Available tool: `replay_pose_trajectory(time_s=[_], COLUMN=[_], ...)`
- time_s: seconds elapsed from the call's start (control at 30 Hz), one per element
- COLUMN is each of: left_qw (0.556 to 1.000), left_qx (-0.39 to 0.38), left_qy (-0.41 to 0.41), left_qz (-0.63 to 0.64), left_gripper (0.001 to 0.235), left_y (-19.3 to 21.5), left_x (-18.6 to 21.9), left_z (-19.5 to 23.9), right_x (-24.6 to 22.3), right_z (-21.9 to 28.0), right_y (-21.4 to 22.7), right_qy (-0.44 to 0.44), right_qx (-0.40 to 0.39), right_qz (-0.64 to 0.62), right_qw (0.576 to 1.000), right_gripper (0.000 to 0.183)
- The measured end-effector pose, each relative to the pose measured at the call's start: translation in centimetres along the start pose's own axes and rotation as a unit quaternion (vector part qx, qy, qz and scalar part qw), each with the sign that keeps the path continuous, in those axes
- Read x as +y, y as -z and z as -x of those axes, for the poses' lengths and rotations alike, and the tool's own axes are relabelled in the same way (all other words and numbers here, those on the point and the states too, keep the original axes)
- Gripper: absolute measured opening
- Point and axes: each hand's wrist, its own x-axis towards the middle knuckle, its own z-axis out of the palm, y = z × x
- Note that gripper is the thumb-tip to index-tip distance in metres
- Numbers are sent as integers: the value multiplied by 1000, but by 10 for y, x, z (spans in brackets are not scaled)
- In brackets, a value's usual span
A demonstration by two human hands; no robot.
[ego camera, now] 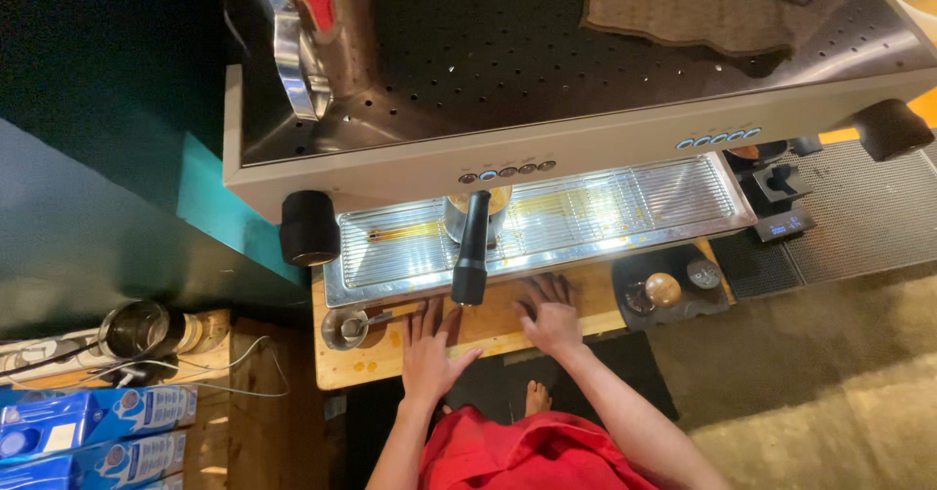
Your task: The person wipes a portafilter with a cloth, places it on a scale, and grinds coffee into it. They then use a tamper to press the grounds, attach the portafilter to the espresso machine, and repeat the process for a second dose.
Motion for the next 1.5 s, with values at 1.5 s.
replay_pose_trajectory(time_s=[1.5], left_qw=[919], left_qx=[295], left_qy=[32], left_qz=[260], left_gripper=[14], left_y=[72], left_x=[101], left_z=[-72], right_x=[-84], right_z=[-90], right_y=[151], right_qy=[-164], right_qx=[-12], right_qz=[-574], right_qw=[802], right_gripper=[5])
